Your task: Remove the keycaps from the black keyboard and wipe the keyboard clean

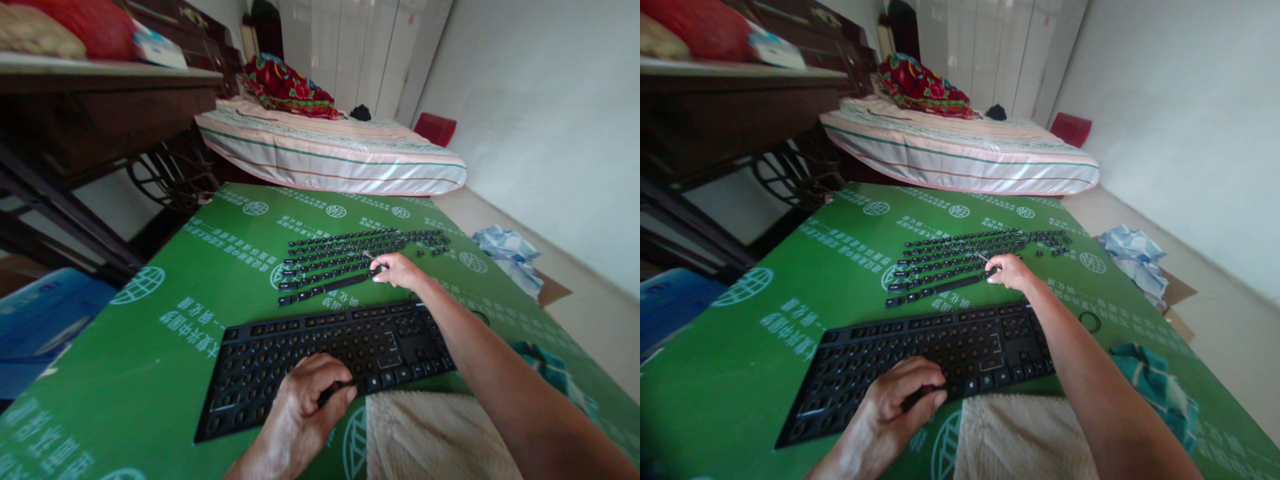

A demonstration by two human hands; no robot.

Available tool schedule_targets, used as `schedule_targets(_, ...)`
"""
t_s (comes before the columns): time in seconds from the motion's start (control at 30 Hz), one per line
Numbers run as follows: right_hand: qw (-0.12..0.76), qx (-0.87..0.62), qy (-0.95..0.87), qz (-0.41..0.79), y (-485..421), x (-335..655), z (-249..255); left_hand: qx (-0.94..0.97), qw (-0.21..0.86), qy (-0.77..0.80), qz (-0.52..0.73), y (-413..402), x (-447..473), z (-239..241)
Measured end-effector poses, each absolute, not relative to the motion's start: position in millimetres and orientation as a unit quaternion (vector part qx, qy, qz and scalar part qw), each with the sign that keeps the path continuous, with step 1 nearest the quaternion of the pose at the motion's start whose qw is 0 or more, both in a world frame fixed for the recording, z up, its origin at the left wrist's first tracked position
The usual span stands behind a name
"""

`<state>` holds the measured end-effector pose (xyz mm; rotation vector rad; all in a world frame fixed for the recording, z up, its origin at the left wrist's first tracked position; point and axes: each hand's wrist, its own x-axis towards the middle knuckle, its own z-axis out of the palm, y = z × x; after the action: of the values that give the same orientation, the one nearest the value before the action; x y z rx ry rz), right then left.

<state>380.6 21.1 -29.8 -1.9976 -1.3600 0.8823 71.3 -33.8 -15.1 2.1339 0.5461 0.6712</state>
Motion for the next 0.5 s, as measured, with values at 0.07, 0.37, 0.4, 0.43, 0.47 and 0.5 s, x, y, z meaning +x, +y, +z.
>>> schedule_targets(0.07, 0.278, -0.746, -0.507, 0.33, 21.0, 380.8, -29.4, 0.846, 0.408, 0.217, 0.265, -33.5, 70.9, -15.5)
schedule_targets(0.37, 0.267, -0.749, -0.51, 0.33, 20.6, 380.3, -26.2, 0.846, 0.41, 0.216, 0.263, -33.9, 70.5, -14.2)
schedule_targets(0.4, 0.265, -0.748, -0.511, 0.33, 20.7, 380.4, -26.0, 0.846, 0.41, 0.216, 0.264, -34.0, 70.4, -14.6)
schedule_targets(0.43, 0.263, -0.747, -0.513, 0.331, 20.9, 380.6, -25.9, 0.846, 0.411, 0.215, 0.265, -34.0, 70.3, -15.1)
schedule_targets(0.47, 0.262, -0.746, -0.514, 0.331, 21.0, 380.9, -25.9, 0.845, 0.411, 0.214, 0.266, -34.0, 70.1, -15.6)
schedule_targets(0.5, 0.262, -0.745, -0.516, 0.331, 21.1, 381.1, -26.0, 0.845, 0.411, 0.212, 0.267, -34.0, 69.9, -16.2)
